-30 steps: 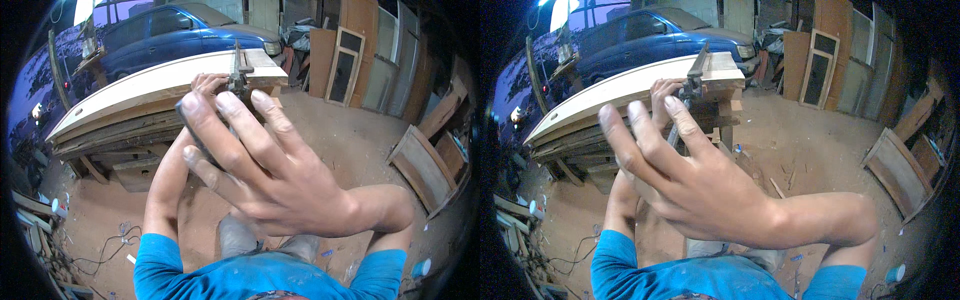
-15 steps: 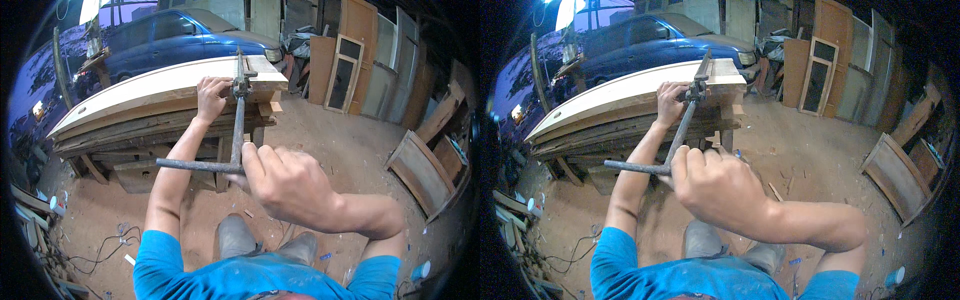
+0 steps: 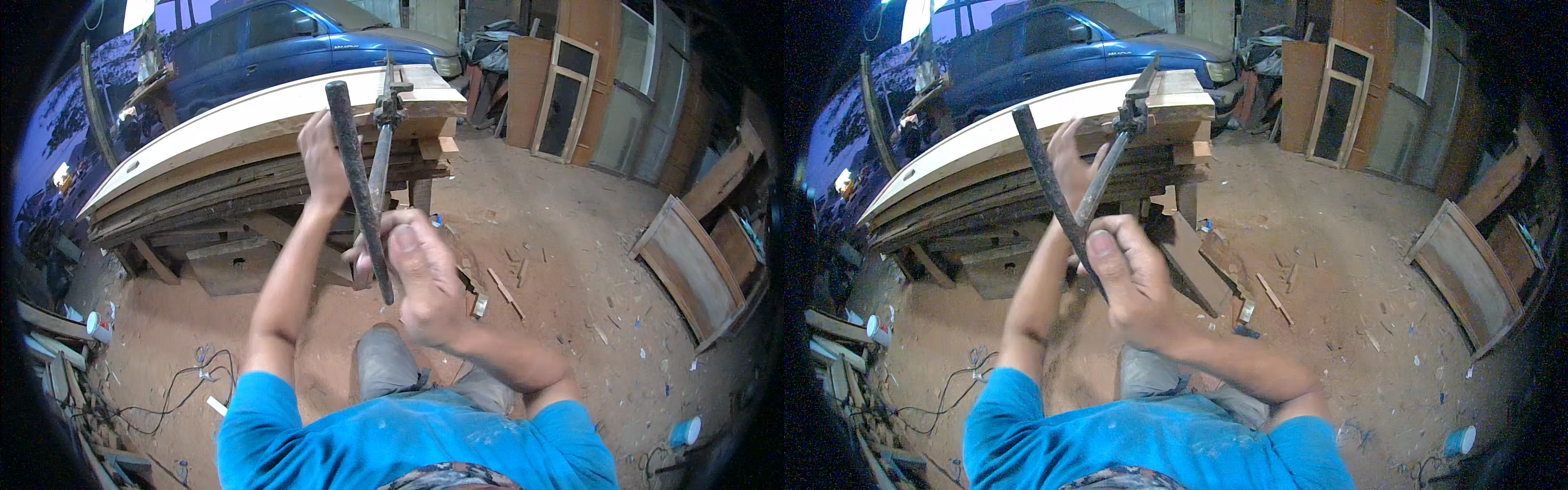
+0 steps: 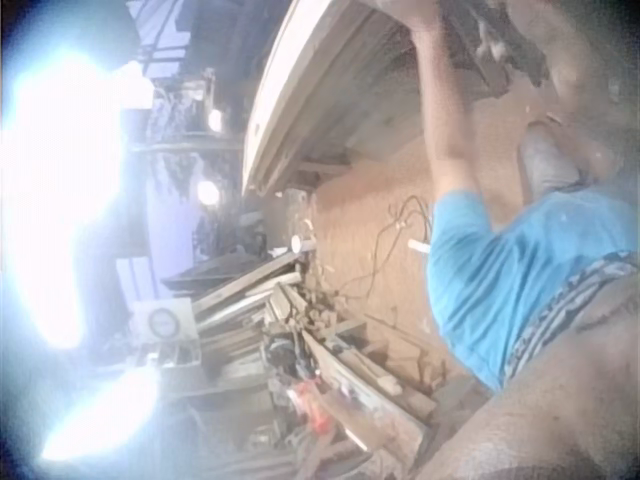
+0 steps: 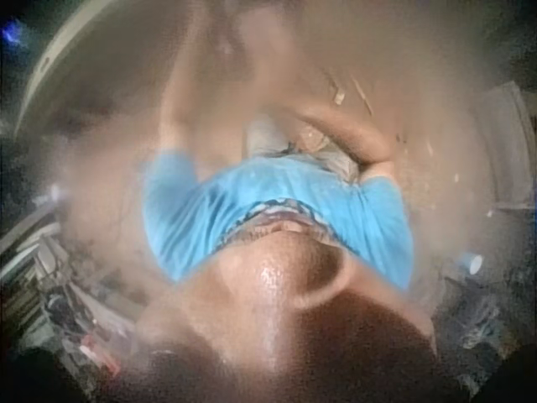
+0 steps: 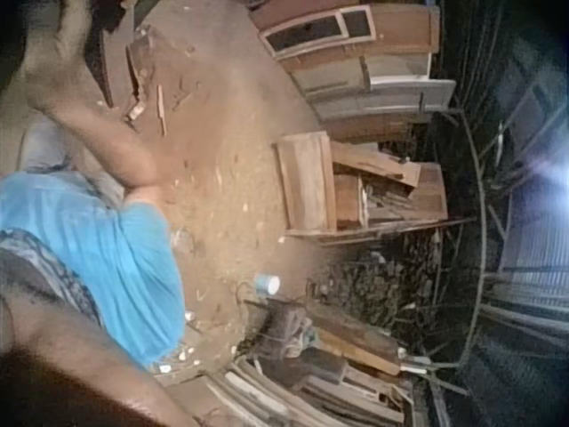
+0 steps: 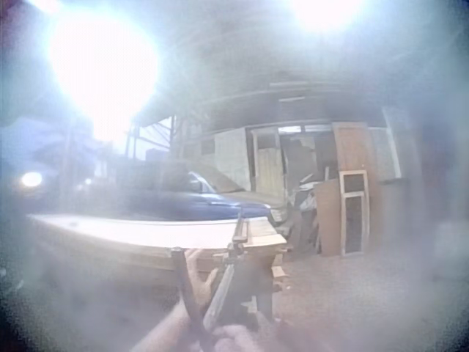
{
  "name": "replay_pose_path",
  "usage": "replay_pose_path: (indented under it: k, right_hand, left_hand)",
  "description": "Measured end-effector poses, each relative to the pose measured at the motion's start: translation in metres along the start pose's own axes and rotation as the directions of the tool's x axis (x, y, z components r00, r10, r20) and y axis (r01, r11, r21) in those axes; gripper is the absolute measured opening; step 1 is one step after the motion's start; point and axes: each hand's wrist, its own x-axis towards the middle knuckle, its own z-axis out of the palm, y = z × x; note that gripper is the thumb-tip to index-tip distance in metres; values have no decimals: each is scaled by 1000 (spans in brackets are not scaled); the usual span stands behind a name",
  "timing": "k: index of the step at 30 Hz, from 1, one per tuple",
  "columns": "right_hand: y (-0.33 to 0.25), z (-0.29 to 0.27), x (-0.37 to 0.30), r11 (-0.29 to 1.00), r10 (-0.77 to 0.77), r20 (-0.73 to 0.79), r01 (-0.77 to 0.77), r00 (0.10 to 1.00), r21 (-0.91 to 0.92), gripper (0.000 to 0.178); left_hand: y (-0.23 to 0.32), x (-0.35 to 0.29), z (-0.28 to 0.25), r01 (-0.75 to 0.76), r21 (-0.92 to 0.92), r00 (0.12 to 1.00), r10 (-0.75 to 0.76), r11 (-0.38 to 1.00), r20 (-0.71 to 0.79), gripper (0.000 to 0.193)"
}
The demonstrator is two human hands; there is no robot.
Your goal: The person secures a large curved wooden panel using a metal clamp and a hammer. They then use a power drill to create holes in the wood and insert wooden dowels to join the pieces together.
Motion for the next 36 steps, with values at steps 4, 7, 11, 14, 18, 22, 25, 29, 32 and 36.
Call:
replay_pose_path:
  k: [4, 7, 11, 14, 18, 22, 25, 29, 32, 36]
  right_hand:
    - [-62, -34, 60, 326, -593, 388, 650, 706, -686, 26]
    - [-106, -23, 109, -186, -513, 793, 859, 329, -477, 27]
    - [-101, 0, 157, -418, -413, 911, 889, -3, -187, 24]
    - [-109, -30, 132, -334, -235, 942, 891, 238, -308, 24]
    - [-116, -60, 72, -288, -288, 791, 739, 540, -609, 32]
    - [-89, -51, 3, -136, -349, 505, 491, 789, -861, 41]
    - [-89, -44, -14, -6, -288, 313, 325, 905, -946, 44]
    - [-116, -45, 28, 133, 129, 502, 487, 855, -863, 36]
    - [-118, -43, 74, 459, 470, 591, 391, 655, -798, 44]
    - [-69, -36, 71, 784, 599, 597, -238, 533, -574, 51]
  left_hand:
    - [74, -52, -99, 835, -537, 531, -430, 120, 730, 44]
    - [119, -80, -147, 862, -425, 399, -147, -276, 905, 61]
    - [119, -77, -170, 815, -384, 459, 78, -434, 885, 63]
    - [104, -61, -188, 916, -363, 354, -79, -172, 932, 53]
    - [80, -22, -210, 835, -550, 517, -378, 24, 768, 46]
    - [82, 23, -187, 576, -758, 803, -384, 304, 456, 47]
    - [89, 56, -171, 471, -873, 799, -481, 129, 360, 42]
    - [96, 75, -166, 392, -874, 786, -388, -288, 481, 40]
    - [92, 84, -163, 406, -836, 863, -144, -369, 483, 47]
    - [85, 115, -156, 560, -781, 821, 56, -276, 568, 53]
